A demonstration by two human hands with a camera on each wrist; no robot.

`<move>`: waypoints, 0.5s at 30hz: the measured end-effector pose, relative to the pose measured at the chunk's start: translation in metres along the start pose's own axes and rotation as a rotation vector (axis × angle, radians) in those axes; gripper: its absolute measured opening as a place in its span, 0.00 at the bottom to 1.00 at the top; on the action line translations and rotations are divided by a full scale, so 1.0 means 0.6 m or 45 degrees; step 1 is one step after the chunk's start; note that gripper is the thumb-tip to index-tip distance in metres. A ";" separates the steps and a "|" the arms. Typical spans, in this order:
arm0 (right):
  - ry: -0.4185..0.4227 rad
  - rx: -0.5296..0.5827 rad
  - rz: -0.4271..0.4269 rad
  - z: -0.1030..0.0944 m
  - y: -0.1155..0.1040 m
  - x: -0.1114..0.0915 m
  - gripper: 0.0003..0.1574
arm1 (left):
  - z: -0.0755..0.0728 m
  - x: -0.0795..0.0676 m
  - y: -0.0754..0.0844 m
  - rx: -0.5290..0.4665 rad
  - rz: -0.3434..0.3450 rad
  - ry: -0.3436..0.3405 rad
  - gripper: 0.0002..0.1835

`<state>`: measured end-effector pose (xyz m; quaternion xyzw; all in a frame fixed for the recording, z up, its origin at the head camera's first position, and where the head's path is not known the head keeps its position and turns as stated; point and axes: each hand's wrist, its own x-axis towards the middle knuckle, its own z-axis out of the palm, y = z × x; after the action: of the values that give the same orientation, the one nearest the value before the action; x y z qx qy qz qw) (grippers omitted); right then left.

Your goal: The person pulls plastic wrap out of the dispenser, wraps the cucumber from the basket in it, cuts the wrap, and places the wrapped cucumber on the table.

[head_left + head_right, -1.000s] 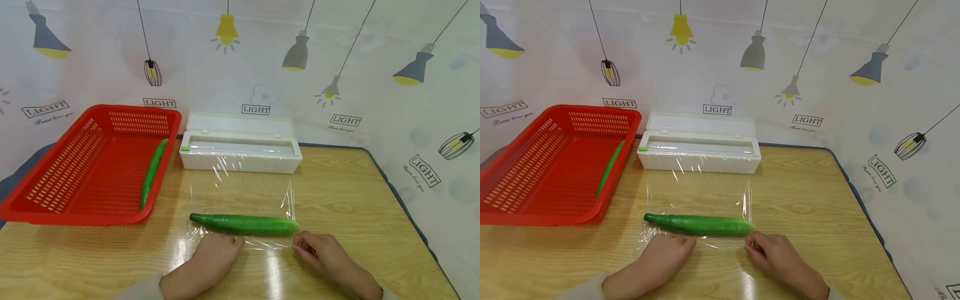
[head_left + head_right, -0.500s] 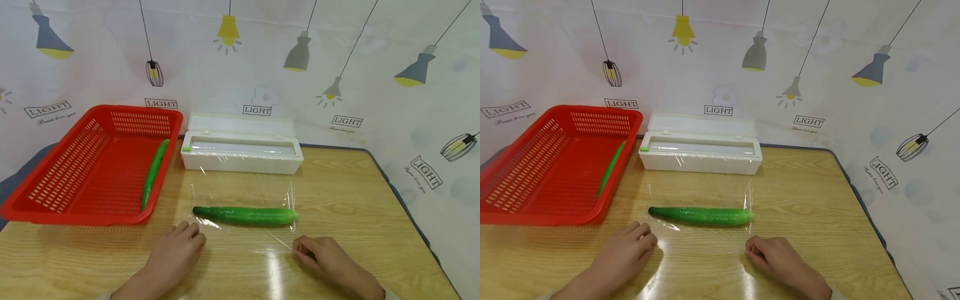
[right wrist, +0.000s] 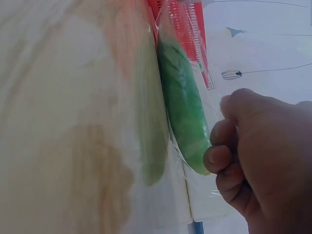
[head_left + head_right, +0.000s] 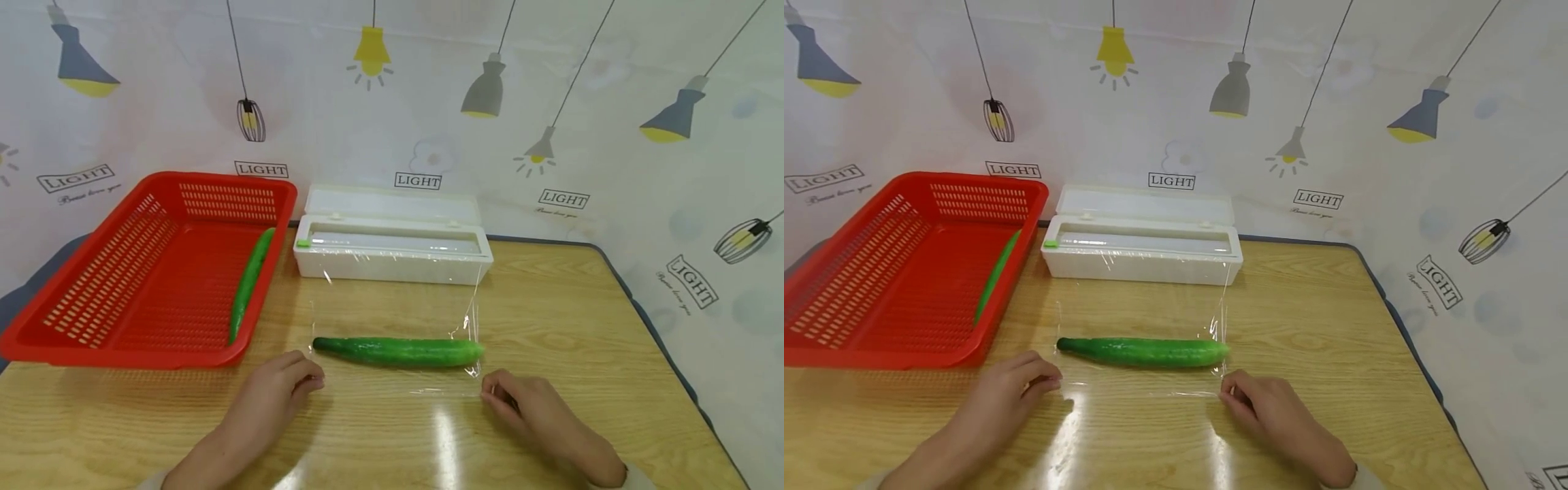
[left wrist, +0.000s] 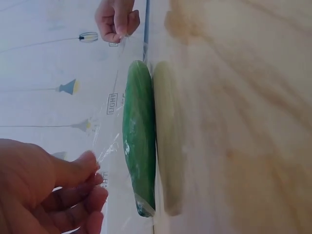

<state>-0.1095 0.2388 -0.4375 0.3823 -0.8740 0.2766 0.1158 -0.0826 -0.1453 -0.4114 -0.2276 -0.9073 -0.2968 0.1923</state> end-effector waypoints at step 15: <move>0.258 -0.075 0.032 0.003 0.005 0.041 0.05 | 0.038 0.057 -0.004 0.057 -0.251 0.301 0.03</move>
<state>-0.1285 0.2250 -0.4300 0.3377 -0.8703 0.2896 0.2112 -0.1168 -0.1226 -0.4132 -0.0965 -0.9026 -0.3187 0.2727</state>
